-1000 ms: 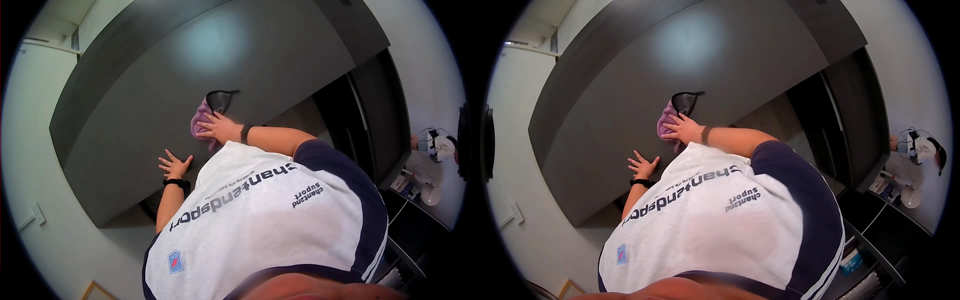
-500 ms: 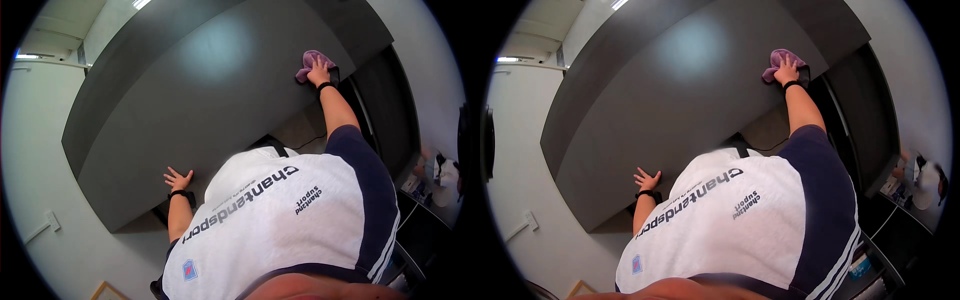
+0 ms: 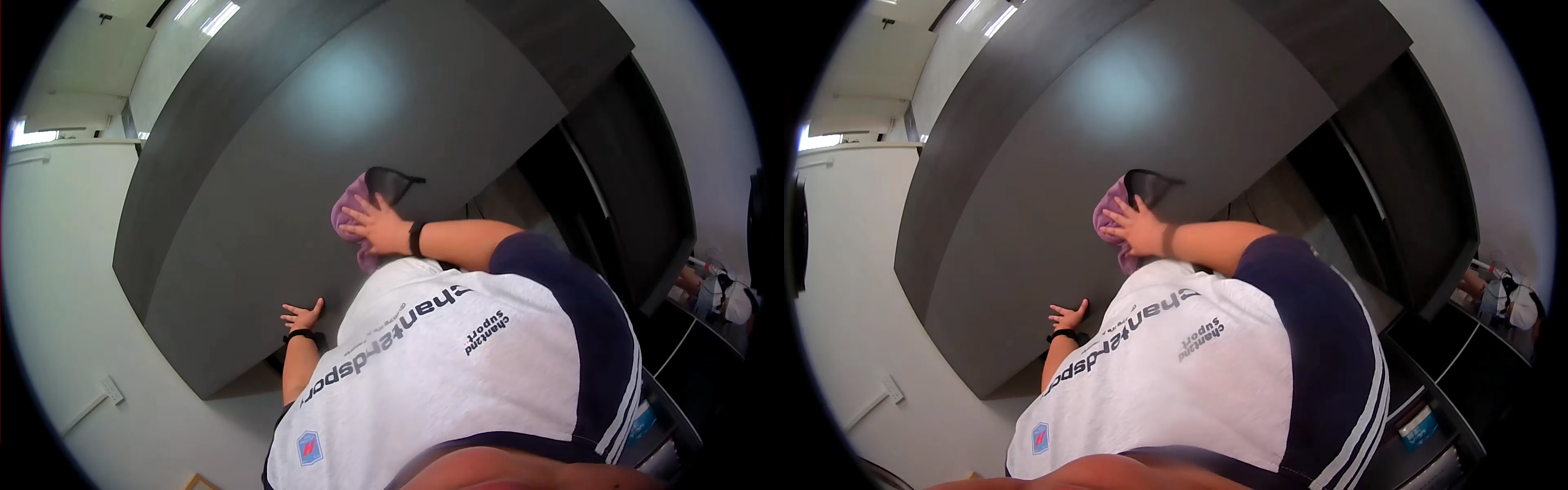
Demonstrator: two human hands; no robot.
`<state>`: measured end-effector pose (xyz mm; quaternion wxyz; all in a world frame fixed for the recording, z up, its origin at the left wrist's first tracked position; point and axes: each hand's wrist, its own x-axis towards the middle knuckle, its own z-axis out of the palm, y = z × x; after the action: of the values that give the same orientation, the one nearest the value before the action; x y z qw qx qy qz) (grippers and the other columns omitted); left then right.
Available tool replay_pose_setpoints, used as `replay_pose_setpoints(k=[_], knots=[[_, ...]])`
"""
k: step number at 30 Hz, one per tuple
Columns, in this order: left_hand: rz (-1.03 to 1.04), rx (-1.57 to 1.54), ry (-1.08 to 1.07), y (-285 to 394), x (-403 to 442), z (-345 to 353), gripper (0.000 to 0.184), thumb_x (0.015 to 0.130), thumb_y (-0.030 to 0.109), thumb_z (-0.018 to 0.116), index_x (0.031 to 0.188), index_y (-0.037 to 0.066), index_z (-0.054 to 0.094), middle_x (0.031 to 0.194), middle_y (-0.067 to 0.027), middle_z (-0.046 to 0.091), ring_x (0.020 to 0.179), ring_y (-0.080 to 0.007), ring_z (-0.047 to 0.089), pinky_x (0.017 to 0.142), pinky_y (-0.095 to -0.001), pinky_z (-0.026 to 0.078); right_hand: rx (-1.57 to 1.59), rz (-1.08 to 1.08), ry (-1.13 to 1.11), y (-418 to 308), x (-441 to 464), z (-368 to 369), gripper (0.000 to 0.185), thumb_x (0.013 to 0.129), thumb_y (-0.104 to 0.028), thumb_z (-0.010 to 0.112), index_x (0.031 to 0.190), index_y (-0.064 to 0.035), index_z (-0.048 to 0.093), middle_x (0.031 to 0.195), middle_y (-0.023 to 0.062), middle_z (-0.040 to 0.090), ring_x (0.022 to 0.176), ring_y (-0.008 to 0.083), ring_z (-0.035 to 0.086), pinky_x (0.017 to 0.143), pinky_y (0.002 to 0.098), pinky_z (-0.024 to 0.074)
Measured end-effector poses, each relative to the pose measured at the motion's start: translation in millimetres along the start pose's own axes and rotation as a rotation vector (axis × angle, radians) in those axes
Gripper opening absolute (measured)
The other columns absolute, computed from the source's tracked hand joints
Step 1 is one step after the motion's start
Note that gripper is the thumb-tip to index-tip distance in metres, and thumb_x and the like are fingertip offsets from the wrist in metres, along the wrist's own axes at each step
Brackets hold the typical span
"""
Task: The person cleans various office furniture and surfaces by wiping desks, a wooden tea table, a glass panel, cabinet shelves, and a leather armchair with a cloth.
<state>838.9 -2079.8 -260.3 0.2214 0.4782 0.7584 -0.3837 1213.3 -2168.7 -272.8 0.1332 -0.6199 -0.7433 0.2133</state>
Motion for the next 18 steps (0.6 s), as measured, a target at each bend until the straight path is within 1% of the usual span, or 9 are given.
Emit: replay_pose_setpoints(k=[1,3,5,7,9,12,15,17,18], knots=[[0.008,0.015,0.012,-8.4,2.7,7.0,0.150,0.060,0.084,0.069,0.153,0.012,-0.024,0.159,-0.0314,-0.014,0.147,-0.0512,-0.003,0.118,-0.0592,0.011,-0.050,-0.014,0.068,10.3,-6.1,13.1,0.073,0.084,-0.047,0.066,0.149,-0.0241,0.041,0.160,0.0090,0.028,0.150,0.0395,0.015,0.109,0.0678,0.0235],[0.001,0.028,0.021,-12.6,1.3,15.5,0.150,0.060,0.085,0.068,0.153,0.012,-0.023,0.160,-0.0309,-0.011,0.148,-0.0510,0.000,0.119,-0.0576,0.012,-0.077,0.144,0.106,41.7,-11.5,18.4,0.070,0.084,-0.045,0.066,0.147,-0.0251,0.043,0.161,0.0091,0.026,0.149,0.0403,0.015,0.108,0.0679,0.0246],[0.001,0.043,0.024,-18.3,-3.6,20.4,0.150,0.060,0.086,0.067,0.153,0.012,-0.024,0.160,-0.0307,-0.011,0.148,-0.0503,0.000,0.119,-0.0577,0.012,-0.062,0.360,0.156,71.5,-25.7,-18.9,0.069,0.084,-0.041,0.066,0.146,-0.0243,0.042,0.162,0.0086,0.022,0.149,0.0416,0.014,0.108,0.0676,0.0255],[-0.007,0.052,0.014,-13.5,-3.9,21.8,0.150,0.060,0.086,0.067,0.153,0.012,-0.023,0.160,-0.0305,-0.011,0.148,-0.0495,0.001,0.119,-0.0574,0.012,-0.094,0.622,0.123,106.0,-37.6,-81.6,0.070,0.090,-0.041,0.059,0.152,-0.0260,0.030,0.161,0.0102,0.021,0.147,0.0445,0.017,0.109,0.0714,0.0219],[-0.009,0.068,0.015,-19.2,-1.4,19.0,0.150,0.060,0.087,0.066,0.153,0.012,-0.023,0.160,-0.0303,-0.011,0.148,-0.0489,0.001,0.119,-0.0571,0.012,-0.262,0.810,0.275,180.6,-49.2,-50.1,0.069,0.094,-0.051,0.050,0.154,-0.0261,0.027,0.164,0.0091,0.016,0.148,0.0443,0.012,0.110,0.0685,0.0231],[0.015,0.063,0.041,-25.0,-5.3,25.7,0.149,0.060,0.087,0.066,0.154,0.011,-0.021,0.160,-0.0300,-0.008,0.149,-0.0485,0.002,0.119,-0.0569,0.014,-0.255,1.076,0.205,252.6,-74.4,-69.7,0.067,0.099,-0.052,0.040,0.157,-0.0286,0.018,0.166,0.0078,0.010,0.149,0.0441,0.008,0.111,0.0685,0.0205],[0.064,-0.014,0.136,-31.8,-3.2,33.7,0.148,0.058,0.087,0.067,0.156,0.010,-0.014,0.160,-0.0317,-0.002,0.147,-0.0508,0.006,0.118,-0.0586,0.016,-0.139,1.219,0.110,270.4,-62.8,-92.7,0.068,0.099,-0.052,0.039,0.158,-0.0281,0.015,0.167,0.0064,0.004,0.150,0.0452,0.005,0.109,0.0707,0.0200],[0.091,-0.092,0.132,-31.4,-11.0,30.9,0.150,0.059,0.083,0.071,0.155,0.009,-0.017,0.158,-0.0342,-0.009,0.146,-0.0550,-0.001,0.117,-0.0610,0.011,-0.098,1.233,0.131,261.4,-55.1,-99.5,0.074,0.098,-0.052,0.043,0.159,-0.0259,0.011,0.166,0.0075,0.003,0.149,0.0479,0.004,0.109,0.0719,0.0193],[0.099,-0.127,0.101,-28.6,-17.8,25.2,0.150,0.060,0.078,0.074,0.153,0.007,-0.019,0.157,-0.0348,-0.013,0.145,-0.0560,-0.005,0.117,-0.0613,0.009,-0.114,1.169,0.117,248.8,-55.8,-98.1,0.076,0.096,-0.051,0.046,0.158,-0.0254,0.011,0.166,0.0091,0.004,0.148,0.0498,0.005,0.108,0.0729,0.0199]])
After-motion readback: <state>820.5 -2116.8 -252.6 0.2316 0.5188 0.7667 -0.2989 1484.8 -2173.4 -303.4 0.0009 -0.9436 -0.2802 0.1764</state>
